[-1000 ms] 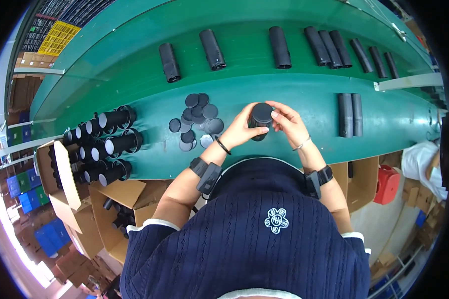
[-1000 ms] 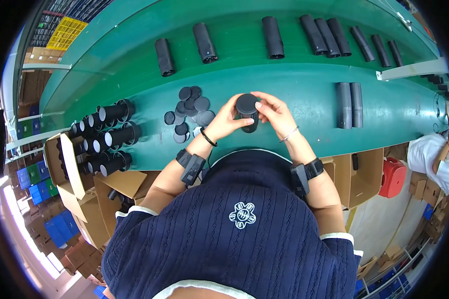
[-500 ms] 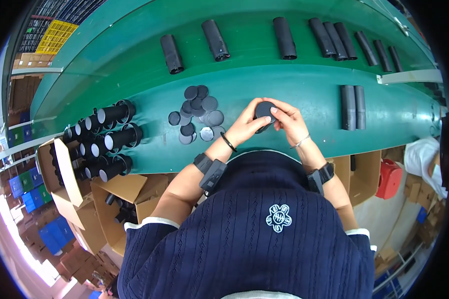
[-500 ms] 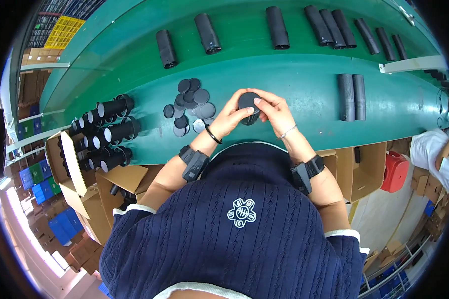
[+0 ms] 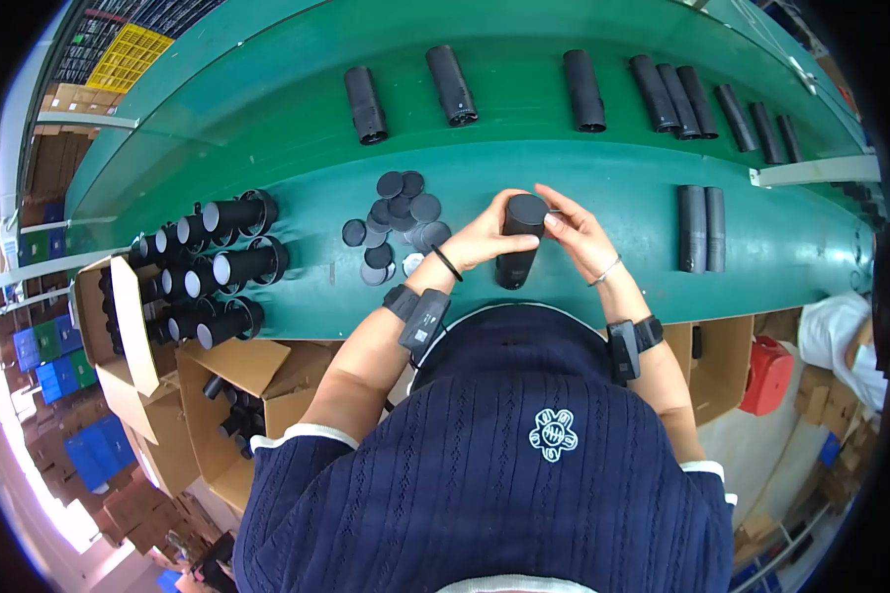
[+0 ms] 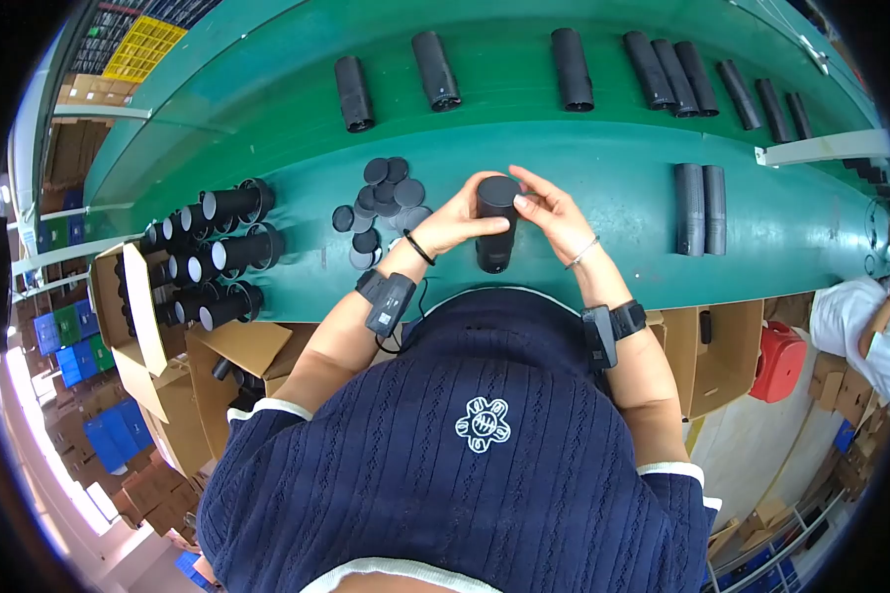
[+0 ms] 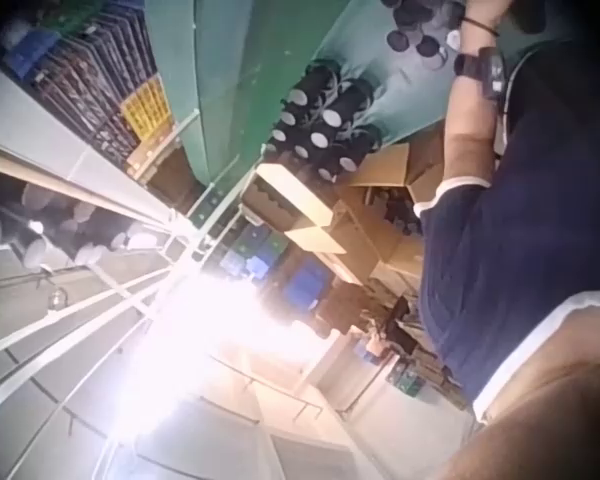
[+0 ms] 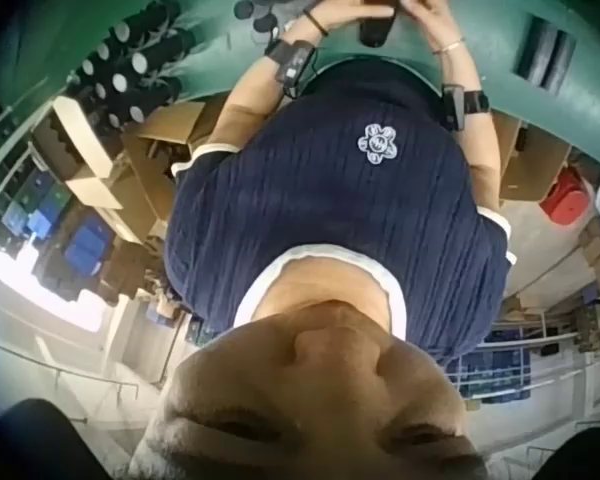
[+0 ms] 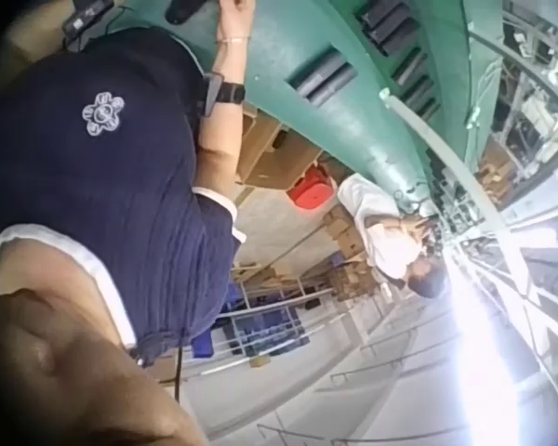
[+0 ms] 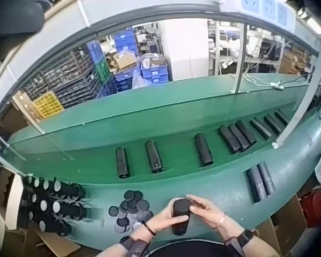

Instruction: The person fits caps onto black cylinders, places the assembled units into a cardboard box, and covers them with newspaper. They then retrieve more cylinders from another box, arrange them on the table, and continue the capping and packing process.

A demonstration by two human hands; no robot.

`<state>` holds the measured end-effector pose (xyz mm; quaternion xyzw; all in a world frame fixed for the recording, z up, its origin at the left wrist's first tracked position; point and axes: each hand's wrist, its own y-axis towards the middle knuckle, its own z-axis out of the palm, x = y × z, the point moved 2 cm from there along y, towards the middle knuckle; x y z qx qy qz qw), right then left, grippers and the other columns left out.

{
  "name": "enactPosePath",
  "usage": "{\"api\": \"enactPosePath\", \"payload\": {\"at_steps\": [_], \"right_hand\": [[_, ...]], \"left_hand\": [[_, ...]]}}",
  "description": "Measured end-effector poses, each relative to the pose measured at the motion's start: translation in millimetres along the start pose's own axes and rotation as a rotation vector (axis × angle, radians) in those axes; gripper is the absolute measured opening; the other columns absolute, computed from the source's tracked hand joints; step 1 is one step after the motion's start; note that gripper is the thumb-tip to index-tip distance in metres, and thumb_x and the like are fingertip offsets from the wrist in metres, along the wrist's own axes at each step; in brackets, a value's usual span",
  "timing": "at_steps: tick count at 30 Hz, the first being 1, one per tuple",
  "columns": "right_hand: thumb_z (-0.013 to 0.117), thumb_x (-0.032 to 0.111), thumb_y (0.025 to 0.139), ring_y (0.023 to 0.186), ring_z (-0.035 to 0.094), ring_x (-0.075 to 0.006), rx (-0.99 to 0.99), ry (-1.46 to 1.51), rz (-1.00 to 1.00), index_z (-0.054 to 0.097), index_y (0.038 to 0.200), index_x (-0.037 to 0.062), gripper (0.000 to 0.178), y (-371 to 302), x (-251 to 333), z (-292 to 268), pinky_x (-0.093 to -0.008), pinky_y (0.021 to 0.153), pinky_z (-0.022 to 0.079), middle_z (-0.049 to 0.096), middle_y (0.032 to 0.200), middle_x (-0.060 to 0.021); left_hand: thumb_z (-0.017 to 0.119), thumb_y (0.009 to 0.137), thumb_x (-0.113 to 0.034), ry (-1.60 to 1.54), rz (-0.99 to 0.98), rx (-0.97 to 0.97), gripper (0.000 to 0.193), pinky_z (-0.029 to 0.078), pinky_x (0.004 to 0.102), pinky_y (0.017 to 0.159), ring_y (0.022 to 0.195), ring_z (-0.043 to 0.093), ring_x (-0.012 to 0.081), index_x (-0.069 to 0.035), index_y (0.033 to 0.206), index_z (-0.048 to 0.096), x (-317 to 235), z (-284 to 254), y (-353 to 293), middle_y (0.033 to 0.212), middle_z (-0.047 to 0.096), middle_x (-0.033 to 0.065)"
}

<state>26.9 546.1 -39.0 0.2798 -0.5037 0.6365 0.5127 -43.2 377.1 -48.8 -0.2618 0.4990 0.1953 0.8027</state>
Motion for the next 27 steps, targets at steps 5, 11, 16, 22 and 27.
{"api": "enactPosePath", "payload": {"at_steps": [5, 11, 16, 22, 27], "right_hand": [[0.076, 0.007, 0.074, 0.116, 0.048, -0.0166, 0.102, -0.218, -0.103, 0.05, 0.133, 0.009, 0.064, -9.8, 7.3, -1.5, -0.0323, 0.094, 0.045, 0.053, 0.115, -0.003], [0.078, 0.003, 0.068, 0.118, 0.048, -0.0186, 0.131, -0.344, -0.168, 0.053, 0.127, 0.0081, 0.065, -32.9, 20.9, 17.0, -0.0346, 0.097, 0.048, 0.047, 0.122, -0.0036], [0.077, 0.001, 0.068, 0.121, 0.046, -0.0192, 0.112, -0.457, -0.098, 0.052, 0.128, 0.0089, 0.065, -33.8, 13.1, 10.1, -0.0338, 0.096, 0.049, 0.047, 0.122, -0.0038], [0.075, 0.0, 0.07, 0.121, 0.045, -0.0186, 0.208, -0.216, 0.009, 0.05, 0.131, 0.0078, 0.067, -36.8, 5.0, 3.8, -0.034, 0.096, 0.048, 0.046, 0.124, -0.003], [0.072, -0.003, 0.072, 0.121, 0.043, -0.018, 0.234, -0.227, -0.013, 0.044, 0.135, 0.0064, 0.069, -38.2, 2.4, 7.0, -0.0344, 0.097, 0.047, 0.045, 0.13, -0.0044]], "left_hand": [[0.079, 0.074, -0.014, 0.322, 0.037, -0.009, 0.068, 0.044, 0.0343, 0.095, 0.113, 0.052, 0.0185, -0.005, 0.127, 0.038, -3.7, 9.8, -6.5, 0.119, 0.052, 0.0096], [0.076, 0.076, -0.02, 0.623, 0.237, -0.06, 0.074, 0.045, 0.0379, 0.094, 0.114, 0.054, 0.0304, -0.004, 0.132, 0.031, 4.4, 34.0, -25.9, 0.12, 0.052, 0.0175], [0.075, 0.076, -0.019, 0.669, 0.227, -0.049, 0.062, 0.047, 0.0397, 0.087, 0.108, 0.056, 0.0338, -0.002, 0.122, 0.038, 10.7, 32.8, -17.7, 0.113, 0.053, 0.0201], [0.074, 0.073, -0.018, 0.962, 0.086, -0.075, 0.059, 0.042, 0.045, 0.087, 0.106, 0.053, 0.037, -0.003, 0.12, 0.041, 1.2, 38.4, -29.6, 0.113, 0.053, 0.0189], [0.072, 0.07, -0.015, 1.169, 0.226, -0.164, 0.055, 0.04, 0.0455, 0.085, 0.105, 0.052, 0.0356, -0.001, 0.115, 0.043, -4.9, 41.0, -33.9, 0.11, 0.054, 0.0182]]}}
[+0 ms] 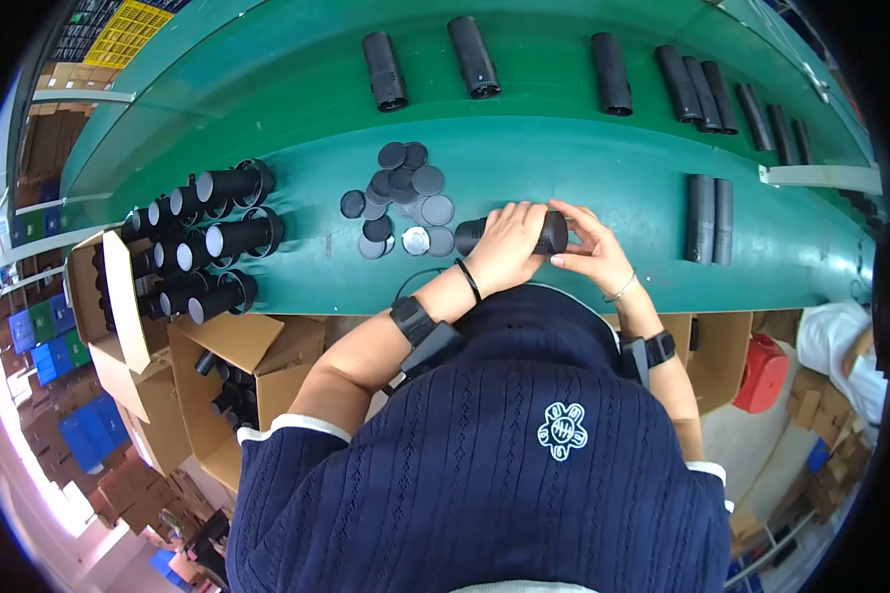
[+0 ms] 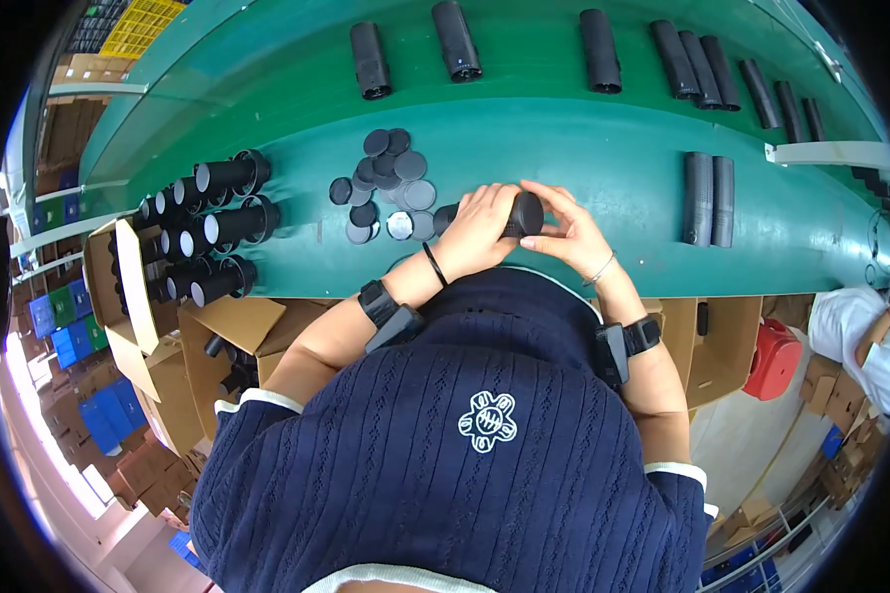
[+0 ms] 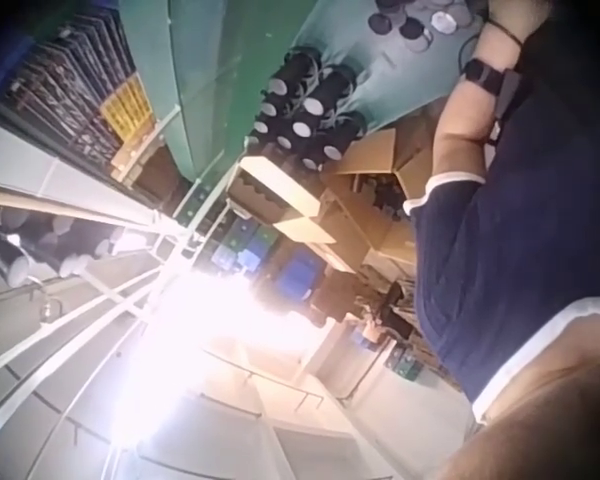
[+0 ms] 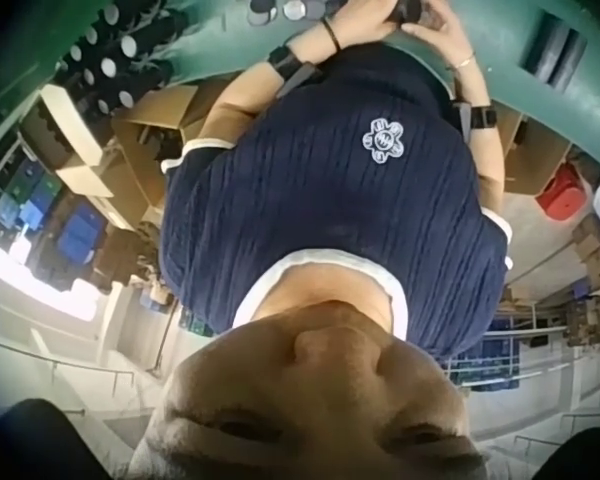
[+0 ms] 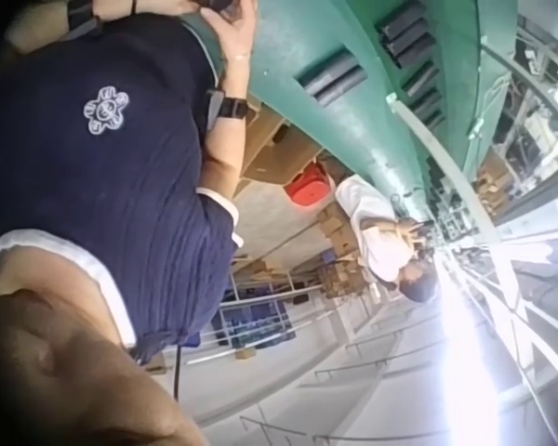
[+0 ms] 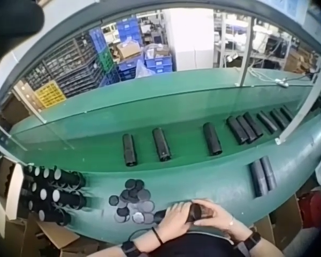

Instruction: The person fits caps onto black cylinders, places the assembled units into a cardboard box, and covers them with newspaper. They then retrieve more cylinders from another box, arrange them on the table, and continue the capping and packing process.

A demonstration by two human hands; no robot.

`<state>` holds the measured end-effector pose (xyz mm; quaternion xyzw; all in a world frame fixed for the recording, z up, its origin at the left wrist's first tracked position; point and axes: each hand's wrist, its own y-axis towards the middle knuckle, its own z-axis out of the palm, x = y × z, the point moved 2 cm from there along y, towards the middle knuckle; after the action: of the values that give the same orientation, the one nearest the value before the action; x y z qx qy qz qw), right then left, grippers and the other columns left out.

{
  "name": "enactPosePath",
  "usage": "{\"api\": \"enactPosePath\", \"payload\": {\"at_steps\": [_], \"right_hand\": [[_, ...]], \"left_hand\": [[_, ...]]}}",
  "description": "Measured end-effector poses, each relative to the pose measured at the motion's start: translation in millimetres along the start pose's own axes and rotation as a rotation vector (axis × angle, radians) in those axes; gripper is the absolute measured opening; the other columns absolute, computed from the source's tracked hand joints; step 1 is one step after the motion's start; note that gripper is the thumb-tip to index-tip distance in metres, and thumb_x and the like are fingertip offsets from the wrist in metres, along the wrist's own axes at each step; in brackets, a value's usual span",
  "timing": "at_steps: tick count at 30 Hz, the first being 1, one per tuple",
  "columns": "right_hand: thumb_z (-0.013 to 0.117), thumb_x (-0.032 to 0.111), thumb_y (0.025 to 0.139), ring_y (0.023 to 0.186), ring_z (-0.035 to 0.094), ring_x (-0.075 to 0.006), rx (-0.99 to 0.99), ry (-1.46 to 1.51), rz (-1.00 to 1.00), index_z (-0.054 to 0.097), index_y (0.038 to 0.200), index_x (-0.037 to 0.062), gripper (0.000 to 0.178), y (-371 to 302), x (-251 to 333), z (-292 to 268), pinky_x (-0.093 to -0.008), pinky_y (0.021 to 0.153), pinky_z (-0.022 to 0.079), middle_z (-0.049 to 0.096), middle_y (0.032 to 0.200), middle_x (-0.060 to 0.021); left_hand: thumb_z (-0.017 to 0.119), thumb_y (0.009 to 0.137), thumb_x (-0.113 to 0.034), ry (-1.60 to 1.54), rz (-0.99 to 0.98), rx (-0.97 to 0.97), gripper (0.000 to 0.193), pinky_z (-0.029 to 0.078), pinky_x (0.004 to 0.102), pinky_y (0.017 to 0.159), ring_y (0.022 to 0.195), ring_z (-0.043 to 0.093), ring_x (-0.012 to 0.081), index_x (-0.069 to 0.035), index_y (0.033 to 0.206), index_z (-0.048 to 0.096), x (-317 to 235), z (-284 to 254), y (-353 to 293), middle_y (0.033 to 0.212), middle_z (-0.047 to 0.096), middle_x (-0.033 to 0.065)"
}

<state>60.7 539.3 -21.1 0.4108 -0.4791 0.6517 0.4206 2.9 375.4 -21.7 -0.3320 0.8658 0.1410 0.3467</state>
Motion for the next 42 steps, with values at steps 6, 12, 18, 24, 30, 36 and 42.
{"api": "enactPosePath", "payload": {"at_steps": [6, 12, 18, 24, 30, 36, 42], "right_hand": [[0.066, -0.009, 0.076, 0.124, 0.044, -0.0196, -0.004, 0.058, -0.074, 0.039, 0.139, 0.0047, 0.07, 6.7, -4.6, -8.1, -0.0347, 0.101, 0.043, 0.044, 0.136, -0.0092], [0.061, -0.007, 0.08, 0.121, 0.047, -0.0205, -0.118, 0.265, 0.019, 0.043, 0.134, -0.0018, 0.057, 14.7, -10.2, 1.6, -0.0334, 0.102, 0.041, 0.048, 0.132, -0.0132], [0.052, 0.008, 0.087, 0.12, 0.046, -0.0186, -0.155, 0.571, 0.013, 0.045, 0.134, -0.0001, 0.049, 24.6, -4.4, 26.1, -0.0339, 0.103, 0.035, 0.051, 0.129, -0.0103], [0.05, 0.014, 0.088, 0.118, 0.046, -0.0178, -0.272, 0.58, 0.065, 0.048, 0.133, 0.0007, 0.047, 35.0, -1.0, 40.4, -0.0344, 0.103, 0.031, 0.052, 0.127, -0.0083], [0.051, 0.005, 0.086, 0.111, 0.051, -0.0172, -0.29, 0.46, 0.002, 0.051, 0.131, 0.0015, 0.045, 30.5, -5.2, 48.6, -0.0317, 0.098, 0.038, 0.057, 0.119, -0.0084], [0.059, 0.008, 0.089, 0.112, 0.053, -0.0166, -0.142, 0.573, 0.087, 0.052, 0.129, 0.0009, 0.041, 33.7, -14.4, 24.0, -0.029, 0.098, 0.041, 0.058, 0.12, -0.0099], [0.058, 0.011, 0.088, 0.123, 0.044, -0.0194, -0.036, 0.622, 0.047, 0.039, 0.139, -0.0026, 0.056, 18.2, -8.2, 25.8, -0.0322, 0.107, 0.031, 0.049, 0.133, -0.0116]], "left_hand": [[0.077, 0.068, -0.019, -0.198, -0.1, -0.045, 0.065, 0.042, 0.0458, 0.086, 0.104, 0.052, 0.0386, -0.003, 0.12, 0.04, 5.0, -1.3, -1.8, 0.114, 0.051, 0.0191], [0.074, 0.075, -0.022, -0.451, -0.177, -0.137, 0.068, 0.039, 0.0391, 0.099, 0.117, 0.048, 0.034, 0.0, 0.127, 0.036, 17.4, 3.6, -2.2, 0.118, 0.048, 0.0229], [0.046, 0.094, -0.023, -1.337, -0.441, -0.005, 0.044, 0.042, 0.0268, 0.086, 0.102, 0.049, 0.016, -0.006, 0.133, 0.035, 21.5, -0.2, -1.1, 0.114, 0.048, 0.0091], [0.048, 0.091, -0.016, -1.524, -0.546, -0.117, 0.04, 0.043, 0.0256, 0.081, 0.099, 0.049, 0.0131, -0.008, 0.129, 0.038, 10.2, -7.1, -0.7, 0.11, 0.048, 0.0069], [0.047, 0.089, -0.008, -1.403, -0.412, -0.262, 0.034, 0.039, 0.0281, 0.092, 0.104, 0.047, 0.0136, -0.009, 0.122, 0.043, 10.3, 7.6, -7.6, 0.112, 0.048, 0.0046], [0.061, 0.089, -0.011, -0.97, -0.272, -0.093, 0.054, 0.042, 0.0281, 0.09, 0.109, 0.046, 0.0144, -0.009, 0.132, 0.029, 10.3, 0.2, -8.2, 0.116, 0.046, 0.0082], [0.071, 0.081, -0.01, -0.924, -0.245, -0.117, 0.066, 0.042, 0.0321, 0.093, 0.112, 0.048, 0.0203, -0.006, 0.129, 0.026, 11.6, 3.3, -17.7, 0.115, 0.048, 0.0143]]}}
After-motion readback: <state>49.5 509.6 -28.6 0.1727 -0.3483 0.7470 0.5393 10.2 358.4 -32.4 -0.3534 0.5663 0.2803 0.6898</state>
